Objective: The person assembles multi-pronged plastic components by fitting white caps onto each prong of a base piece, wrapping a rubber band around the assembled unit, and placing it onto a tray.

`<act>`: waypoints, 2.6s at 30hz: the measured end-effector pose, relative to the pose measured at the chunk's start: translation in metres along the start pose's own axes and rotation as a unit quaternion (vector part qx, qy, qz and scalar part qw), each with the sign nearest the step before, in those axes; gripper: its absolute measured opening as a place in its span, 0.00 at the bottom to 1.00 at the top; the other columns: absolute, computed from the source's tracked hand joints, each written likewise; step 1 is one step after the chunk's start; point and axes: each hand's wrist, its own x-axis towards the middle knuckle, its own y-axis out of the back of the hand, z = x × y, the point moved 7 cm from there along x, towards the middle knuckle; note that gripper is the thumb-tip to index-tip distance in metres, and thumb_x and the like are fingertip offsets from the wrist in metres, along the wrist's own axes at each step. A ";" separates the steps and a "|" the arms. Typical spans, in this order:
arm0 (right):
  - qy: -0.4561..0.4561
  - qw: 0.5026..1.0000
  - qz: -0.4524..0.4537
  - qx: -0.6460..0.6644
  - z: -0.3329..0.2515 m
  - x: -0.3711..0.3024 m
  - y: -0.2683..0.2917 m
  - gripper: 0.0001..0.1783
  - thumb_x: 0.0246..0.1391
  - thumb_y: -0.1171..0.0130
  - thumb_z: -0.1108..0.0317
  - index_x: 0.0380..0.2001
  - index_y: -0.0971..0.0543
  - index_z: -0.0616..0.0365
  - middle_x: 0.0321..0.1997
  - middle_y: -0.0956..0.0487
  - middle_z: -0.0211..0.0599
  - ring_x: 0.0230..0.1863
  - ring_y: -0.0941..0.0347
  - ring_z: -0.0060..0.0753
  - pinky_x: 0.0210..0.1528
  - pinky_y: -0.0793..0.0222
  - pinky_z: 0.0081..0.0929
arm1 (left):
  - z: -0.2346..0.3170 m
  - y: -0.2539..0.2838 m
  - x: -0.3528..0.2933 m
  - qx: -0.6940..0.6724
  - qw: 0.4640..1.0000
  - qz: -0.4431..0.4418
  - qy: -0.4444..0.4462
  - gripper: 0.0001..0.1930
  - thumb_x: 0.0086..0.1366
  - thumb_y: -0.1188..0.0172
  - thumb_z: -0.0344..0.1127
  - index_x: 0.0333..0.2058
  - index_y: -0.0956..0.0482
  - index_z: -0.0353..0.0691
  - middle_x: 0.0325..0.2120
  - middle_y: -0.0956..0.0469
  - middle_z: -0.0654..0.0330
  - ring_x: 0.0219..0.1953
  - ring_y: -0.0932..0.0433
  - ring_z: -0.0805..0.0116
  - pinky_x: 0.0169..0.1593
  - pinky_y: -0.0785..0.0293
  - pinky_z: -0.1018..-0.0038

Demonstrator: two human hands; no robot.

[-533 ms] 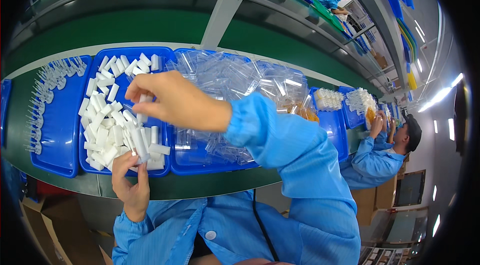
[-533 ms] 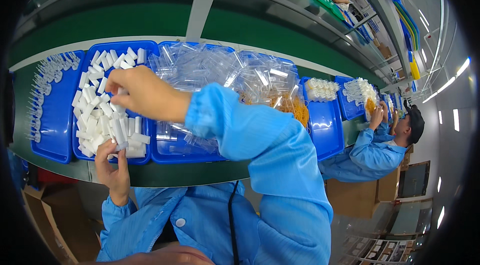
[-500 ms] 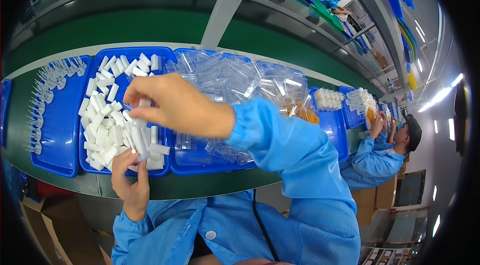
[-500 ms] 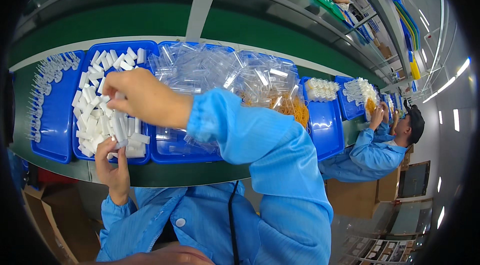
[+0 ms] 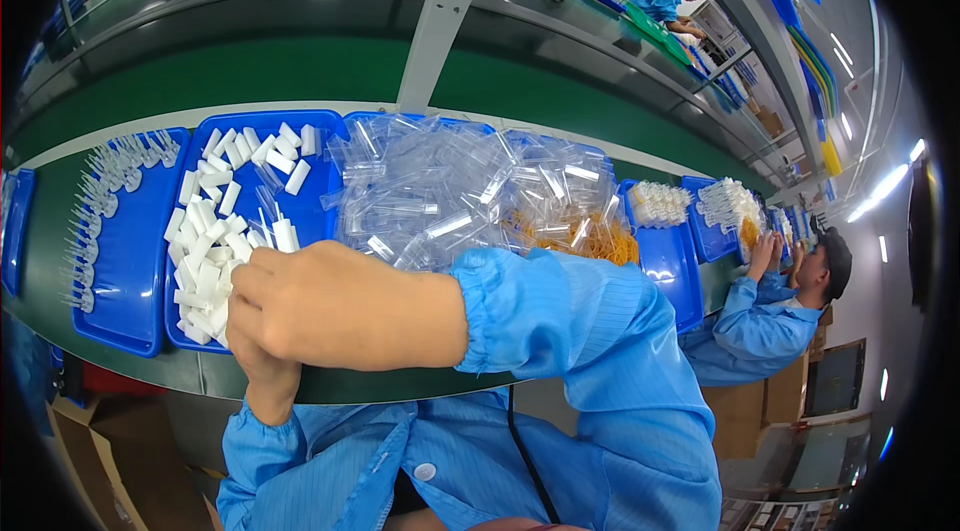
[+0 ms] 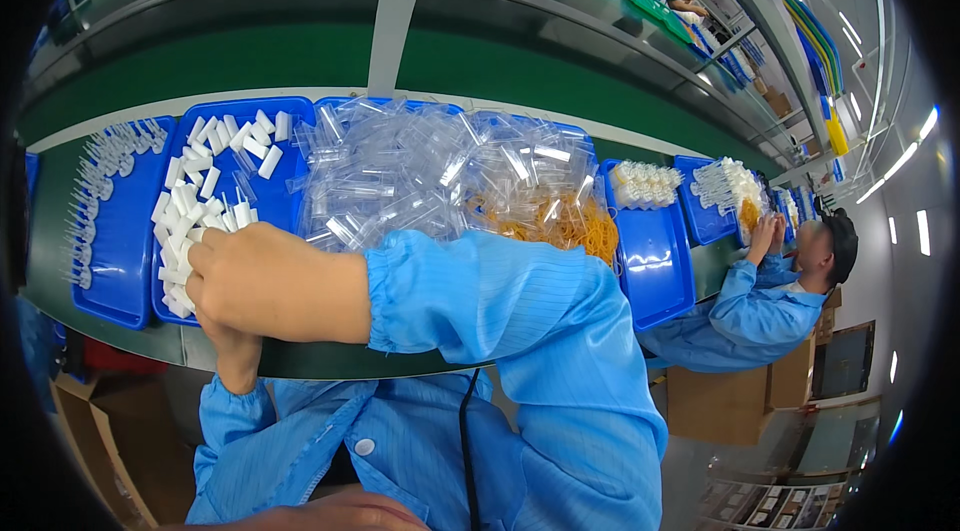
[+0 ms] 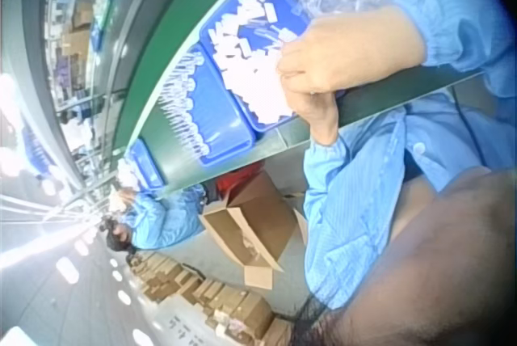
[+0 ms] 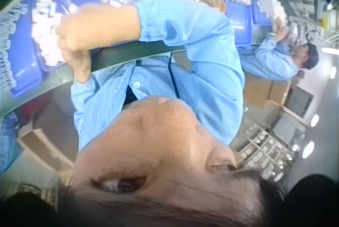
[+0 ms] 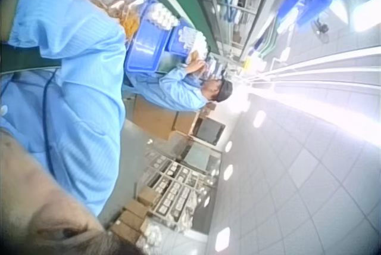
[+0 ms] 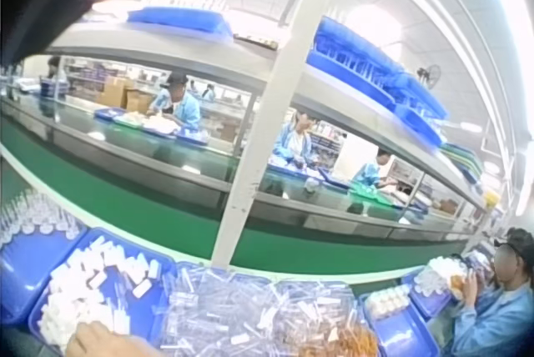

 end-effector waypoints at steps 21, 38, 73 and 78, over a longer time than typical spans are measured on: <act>-0.356 0.857 0.217 0.303 0.109 -0.038 0.036 0.09 0.60 0.40 0.70 0.39 0.21 0.65 0.31 0.17 0.33 0.33 0.21 0.21 0.39 0.26 0.23 | 0.055 0.008 0.021 -0.085 0.984 -0.023 -0.155 0.18 0.48 0.29 0.20 0.40 0.19 0.38 0.36 0.17 0.54 0.34 0.18 0.59 0.33 0.22 0.72; -0.104 0.987 0.035 0.114 0.045 -0.028 0.017 0.10 0.54 0.39 0.73 0.41 0.17 0.55 0.34 0.21 0.34 0.40 0.26 0.39 0.48 0.36 0.36 | 0.041 0.022 0.012 -0.076 0.987 0.053 -0.129 0.23 0.46 0.28 0.20 0.43 0.22 0.40 0.43 0.21 0.54 0.39 0.18 0.61 0.37 0.20 0.73; -0.312 0.910 0.031 0.272 0.065 -0.059 0.006 0.14 0.55 0.33 0.65 0.42 0.20 0.60 0.44 0.19 0.37 0.45 0.24 0.29 0.51 0.30 0.32 | 0.032 0.013 0.006 -0.148 0.988 -0.014 -0.037 0.19 0.47 0.25 0.22 0.38 0.21 0.39 0.42 0.22 0.55 0.43 0.21 0.64 0.46 0.24 0.73; -0.277 0.915 0.005 0.293 0.074 -0.054 0.002 0.18 0.53 0.36 0.68 0.47 0.22 0.59 0.47 0.20 0.38 0.51 0.27 0.36 0.58 0.35 0.36 | 0.035 0.010 0.004 -0.137 0.987 -0.026 -0.076 0.17 0.49 0.26 0.22 0.39 0.19 0.41 0.42 0.21 0.55 0.41 0.19 0.62 0.41 0.20 0.72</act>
